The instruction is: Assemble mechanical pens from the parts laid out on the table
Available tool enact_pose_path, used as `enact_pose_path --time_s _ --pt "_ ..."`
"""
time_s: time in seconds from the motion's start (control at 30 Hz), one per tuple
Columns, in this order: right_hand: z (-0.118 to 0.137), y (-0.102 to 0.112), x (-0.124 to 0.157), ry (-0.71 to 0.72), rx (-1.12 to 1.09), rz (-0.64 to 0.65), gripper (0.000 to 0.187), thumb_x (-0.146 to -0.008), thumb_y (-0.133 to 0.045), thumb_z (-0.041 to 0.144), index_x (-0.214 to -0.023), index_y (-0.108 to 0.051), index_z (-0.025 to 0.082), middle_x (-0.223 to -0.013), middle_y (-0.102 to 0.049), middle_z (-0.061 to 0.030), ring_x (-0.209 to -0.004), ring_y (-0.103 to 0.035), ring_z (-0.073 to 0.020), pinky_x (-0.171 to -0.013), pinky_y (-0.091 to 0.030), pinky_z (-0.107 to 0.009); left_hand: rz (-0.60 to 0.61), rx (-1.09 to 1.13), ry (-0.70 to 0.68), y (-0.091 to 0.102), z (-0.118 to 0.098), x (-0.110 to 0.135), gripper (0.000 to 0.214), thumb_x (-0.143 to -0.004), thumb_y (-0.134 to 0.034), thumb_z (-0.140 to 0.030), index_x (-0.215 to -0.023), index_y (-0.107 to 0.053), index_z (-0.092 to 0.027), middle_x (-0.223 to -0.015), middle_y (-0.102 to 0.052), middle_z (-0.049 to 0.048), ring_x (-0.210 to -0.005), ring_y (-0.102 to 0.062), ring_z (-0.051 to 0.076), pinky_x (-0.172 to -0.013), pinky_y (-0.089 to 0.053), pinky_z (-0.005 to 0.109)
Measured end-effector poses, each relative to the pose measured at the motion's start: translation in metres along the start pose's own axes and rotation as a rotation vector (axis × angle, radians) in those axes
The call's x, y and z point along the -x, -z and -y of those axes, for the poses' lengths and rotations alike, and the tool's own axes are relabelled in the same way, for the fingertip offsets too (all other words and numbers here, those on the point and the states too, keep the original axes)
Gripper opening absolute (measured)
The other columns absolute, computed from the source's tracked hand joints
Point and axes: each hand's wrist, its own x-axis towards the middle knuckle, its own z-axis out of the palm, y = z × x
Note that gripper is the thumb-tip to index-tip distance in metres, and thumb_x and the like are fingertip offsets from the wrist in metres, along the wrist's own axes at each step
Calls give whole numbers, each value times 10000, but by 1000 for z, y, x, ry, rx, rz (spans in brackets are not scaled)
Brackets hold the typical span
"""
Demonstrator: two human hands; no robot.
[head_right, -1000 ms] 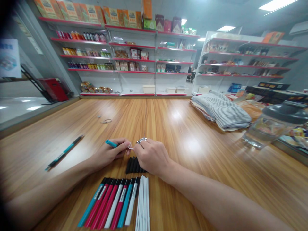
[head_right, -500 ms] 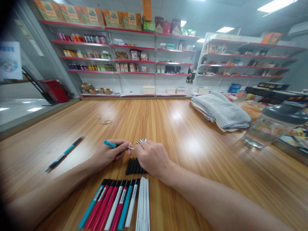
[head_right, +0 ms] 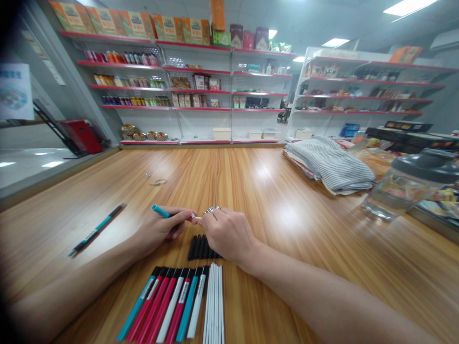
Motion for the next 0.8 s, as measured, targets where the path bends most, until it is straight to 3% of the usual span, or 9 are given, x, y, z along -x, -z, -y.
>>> enact_pose_path --time_s 0.37,0.53,0.8 --pt "-2 -1 1 -8 3 31 168 -956 -439 202 -834 -552 181 -776 -623 -17 -746 -561 -139 -615 -288 -279 19 -60 -19 0 0 0 413 -880 -503 -468 -885 -713 -113 -487 -480 -29 -442 -408 72 -457 -277 207" --pt "-5 -3 2 -6 -9 21 205 -974 -412 215 -844 -566 180 -784 -625 -20 -771 -564 -142 -638 -305 -274 43 -110 -2 0 -3 1 404 -875 -511 -471 -840 -719 -126 -472 -454 -38 -440 -410 69 -455 -284 199" --pt "-7 1 1 36 -8 10 206 -974 -415 203 -1059 -602 221 -811 -645 -16 -779 -560 -136 -641 -310 -268 54 -167 -53 0 -1 1 422 -864 -529 -474 -712 -691 -116 -474 -428 -38 -434 -331 57 -424 -228 202"
